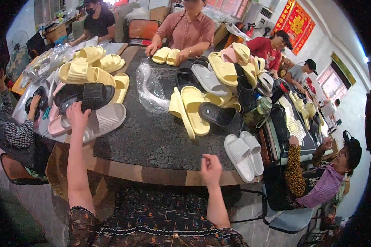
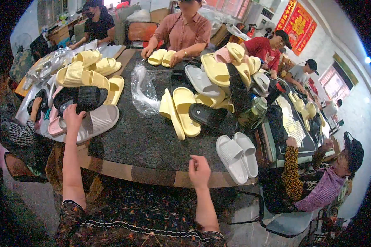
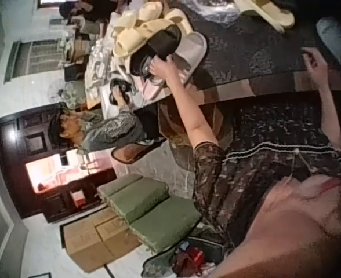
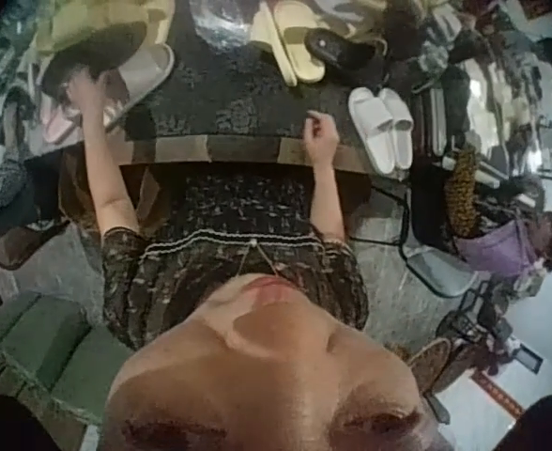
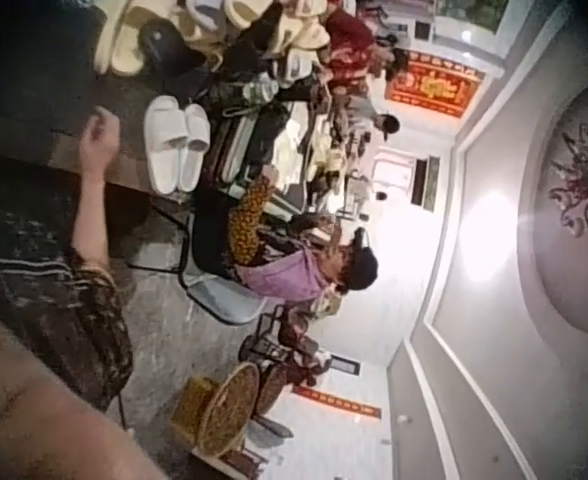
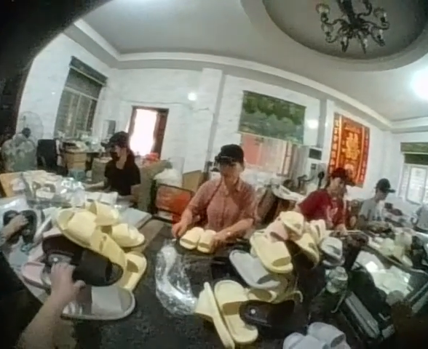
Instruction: Organizing, pairing, and inspecting various plastic slippers on a workshop table.
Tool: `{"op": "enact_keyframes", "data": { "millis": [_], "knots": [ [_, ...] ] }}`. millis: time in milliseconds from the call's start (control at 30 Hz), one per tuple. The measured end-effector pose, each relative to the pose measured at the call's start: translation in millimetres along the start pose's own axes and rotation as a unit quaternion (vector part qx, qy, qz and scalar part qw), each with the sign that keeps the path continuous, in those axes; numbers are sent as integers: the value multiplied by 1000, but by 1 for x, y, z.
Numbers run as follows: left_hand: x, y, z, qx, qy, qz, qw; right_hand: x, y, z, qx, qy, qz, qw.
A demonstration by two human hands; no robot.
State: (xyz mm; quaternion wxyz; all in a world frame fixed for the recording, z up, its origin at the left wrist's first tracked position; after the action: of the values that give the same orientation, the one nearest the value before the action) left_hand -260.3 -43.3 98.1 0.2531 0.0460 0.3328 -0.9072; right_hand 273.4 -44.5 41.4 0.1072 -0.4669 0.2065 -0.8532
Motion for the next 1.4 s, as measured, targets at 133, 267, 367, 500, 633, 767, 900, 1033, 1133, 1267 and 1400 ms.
{"op": "enact_keyframes", "data": {
  "millis": [133,267,367,500,633,767,900,1033,1133,1267,1400],
  "knots": [
    [-22,6,11,-64,55,-83,993,0,10,-25,41,2,13,999],
    [-52,30,34,-123,107,-114,980,-7,17,-35,48,-11,11,999],
    [-60,46,44,-186,172,-95,963,-6,14,-35,57,-17,-17,998],
    [-82,51,63,-188,206,-112,954,-12,14,-38,62,11,0,998],
    [-84,50,56,-208,208,-116,949,-3,14,-39,67,4,4,998],
    [-83,39,60,-229,246,-97,937,6,17,-42,76,-27,-21,996],
    [-91,33,79,-228,344,-53,909,2,20,-40,87,-12,-26,996],
    [-107,42,96,-248,361,-12,899,-1,21,-40,88,-3,-40,995],
    [-116,53,106,-216,372,-32,902,1,20,-41,110,-28,-67,991],
    [-136,82,111,-147,373,-116,909,5,25,-42,109,-95,-69,987],
    [-169,129,105,-24,405,-197,893,27,27,-36,188,-233,-135,944]
  ]
}}
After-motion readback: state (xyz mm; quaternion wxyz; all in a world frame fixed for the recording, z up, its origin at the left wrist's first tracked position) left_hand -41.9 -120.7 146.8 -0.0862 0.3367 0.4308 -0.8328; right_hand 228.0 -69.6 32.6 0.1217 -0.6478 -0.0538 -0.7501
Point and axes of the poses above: each hand's wrist, its own y-axis away from the middle knuckle, its own z-axis out of the back of the hand, x = y × z, the point moved 2 cm from there along -y, towards the middle knuckle, and after that the axes turned 1 degree about -x, right-handed, at the moved point
